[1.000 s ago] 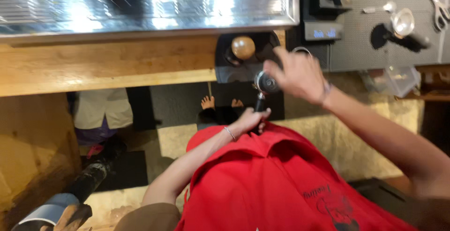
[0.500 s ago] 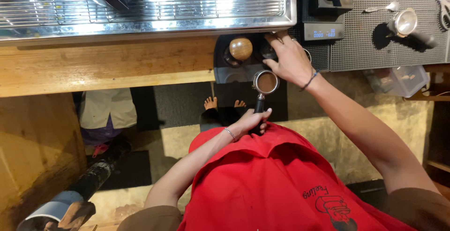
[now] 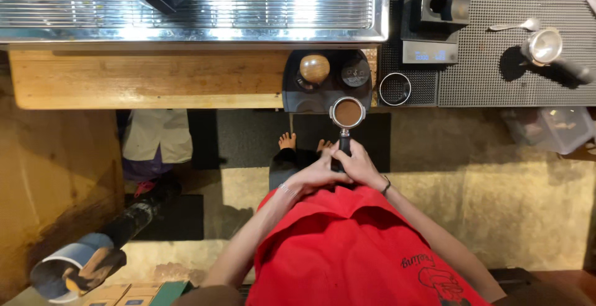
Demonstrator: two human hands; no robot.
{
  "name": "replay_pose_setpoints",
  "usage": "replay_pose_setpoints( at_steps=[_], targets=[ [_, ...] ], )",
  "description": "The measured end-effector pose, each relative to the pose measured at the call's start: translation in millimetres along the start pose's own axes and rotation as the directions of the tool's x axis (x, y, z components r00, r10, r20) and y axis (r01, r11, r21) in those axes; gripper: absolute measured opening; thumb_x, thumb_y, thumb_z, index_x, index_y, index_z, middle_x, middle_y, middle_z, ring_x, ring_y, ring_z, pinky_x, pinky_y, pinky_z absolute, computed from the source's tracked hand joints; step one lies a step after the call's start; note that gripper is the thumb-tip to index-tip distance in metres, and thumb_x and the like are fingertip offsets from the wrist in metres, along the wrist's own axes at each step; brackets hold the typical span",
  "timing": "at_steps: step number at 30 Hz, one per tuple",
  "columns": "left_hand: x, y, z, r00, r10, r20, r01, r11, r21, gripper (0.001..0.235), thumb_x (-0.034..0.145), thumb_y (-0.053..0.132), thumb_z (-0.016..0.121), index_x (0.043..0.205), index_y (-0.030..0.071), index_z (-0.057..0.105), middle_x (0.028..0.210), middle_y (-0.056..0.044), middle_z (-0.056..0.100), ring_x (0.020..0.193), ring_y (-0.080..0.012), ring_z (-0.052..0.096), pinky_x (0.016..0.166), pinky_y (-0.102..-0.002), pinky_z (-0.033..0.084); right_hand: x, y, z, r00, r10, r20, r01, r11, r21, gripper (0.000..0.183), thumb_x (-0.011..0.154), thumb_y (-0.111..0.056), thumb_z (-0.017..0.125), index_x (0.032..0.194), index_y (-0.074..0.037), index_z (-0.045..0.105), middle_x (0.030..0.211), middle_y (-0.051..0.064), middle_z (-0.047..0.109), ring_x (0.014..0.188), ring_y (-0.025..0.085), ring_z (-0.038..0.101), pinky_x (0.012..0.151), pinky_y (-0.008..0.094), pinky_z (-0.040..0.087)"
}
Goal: The person prepares espresso by dosing coffee grounds into a portafilter using a scale, tamping the grounds with a tamper, and locking the portafilter into the espresso machine. They repeat this process for a second dose, cleaning the portafilter between uses.
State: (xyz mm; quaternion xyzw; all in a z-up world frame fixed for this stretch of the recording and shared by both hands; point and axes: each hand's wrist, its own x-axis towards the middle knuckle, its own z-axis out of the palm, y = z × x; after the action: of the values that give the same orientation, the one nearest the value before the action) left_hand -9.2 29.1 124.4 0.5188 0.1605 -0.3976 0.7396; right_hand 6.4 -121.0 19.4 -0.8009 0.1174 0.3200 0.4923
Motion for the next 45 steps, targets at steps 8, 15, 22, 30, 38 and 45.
replay_pose_setpoints(
  at_steps=[8, 15, 22, 30, 38, 45],
  targets=[
    [-35, 33, -7, 0.516, 0.836, -0.184, 0.007, 0.211, 0.978, 0.081, 0.083, 0.054, 0.053, 0.141, 0.001, 0.03, 0.137, -0.023, 0.042, 0.128, -0.0375, 0.038, 0.105, -0.06, 0.019, -75, -99, -16, 0.931, -0.05, 0.362, 0.036, 0.998, 0.046, 0.015, 0.072, -0.009, 0.056, 0.057, -0.006, 0.054, 0.041, 0.011, 0.056, 0.037, 0.021, 0.061, 0.037, 0.031, 0.049],
    [-33, 54, -12, 0.356, 0.848, 0.392, -0.214, -0.334, 0.918, 0.044, 0.093, 0.045, 0.038, 0.09, 0.012, 0.066, 0.116, -0.007, 0.063, 0.129, -0.0263, 0.043, 0.108, -0.067, 0.008, -58, -86, 10, 0.899, 0.108, 0.425, -0.016, 0.977, -0.214, 0.028, 0.074, -0.011, 0.06, 0.098, 0.001, 0.069, 0.082, 0.014, 0.071, 0.076, 0.021, 0.069, 0.076, 0.039, 0.054],
    [-108, 102, -37, 0.014, 0.936, 0.352, -0.62, -0.268, 0.737, 0.025, 0.096, 0.017, 0.048, 0.081, 0.003, 0.062, 0.1, -0.011, 0.058, 0.094, -0.0308, 0.054, 0.085, -0.047, 0.046, -36, -210, 47, 0.802, -0.174, 0.571, -0.531, 0.231, 0.815, 0.03, 0.098, -0.025, 0.039, 0.07, -0.015, 0.043, 0.059, -0.002, 0.039, 0.052, 0.007, 0.04, 0.047, 0.021, 0.036],
    [-75, 89, -122, 0.153, 0.98, 0.125, -0.712, 0.022, 0.702, 0.044, 0.096, 0.035, 0.042, 0.058, 0.014, 0.047, 0.062, 0.0, 0.055, 0.065, -0.0249, 0.052, 0.066, -0.034, 0.047, 4, -256, 52, 0.808, -0.583, -0.089, 0.488, 0.576, 0.656, 0.011, 0.076, 0.009, 0.055, 0.084, 0.004, 0.048, 0.044, 0.015, 0.048, 0.038, 0.027, 0.059, 0.039, 0.034, 0.049],
    [-36, 94, -133, 0.906, 0.362, 0.217, -0.397, 0.552, 0.734, 0.029, 0.095, 0.031, 0.048, 0.085, 0.005, 0.055, 0.076, -0.02, 0.06, 0.08, -0.0431, 0.058, 0.071, -0.052, 0.047, -27, -117, 8, 0.95, -0.266, 0.166, 0.214, 0.937, 0.275, 0.008, 0.06, 0.0, 0.064, 0.067, -0.003, 0.062, 0.043, 0.007, 0.055, 0.038, 0.016, 0.056, 0.039, 0.027, 0.046],
    [34, 28, -74, 0.898, -0.114, 0.426, -0.227, 0.709, 0.668, 0.064, 0.079, 0.031, 0.062, 0.132, 0.01, 0.034, 0.115, -0.016, 0.061, 0.114, -0.041, 0.053, 0.095, -0.055, 0.041, -21, -21, -5, 0.99, -0.137, 0.045, 0.121, 0.959, 0.256, 0.007, 0.063, -0.003, 0.062, 0.069, -0.003, 0.059, 0.041, 0.006, 0.053, 0.04, 0.016, 0.052, 0.043, 0.027, 0.042]
  ],
)
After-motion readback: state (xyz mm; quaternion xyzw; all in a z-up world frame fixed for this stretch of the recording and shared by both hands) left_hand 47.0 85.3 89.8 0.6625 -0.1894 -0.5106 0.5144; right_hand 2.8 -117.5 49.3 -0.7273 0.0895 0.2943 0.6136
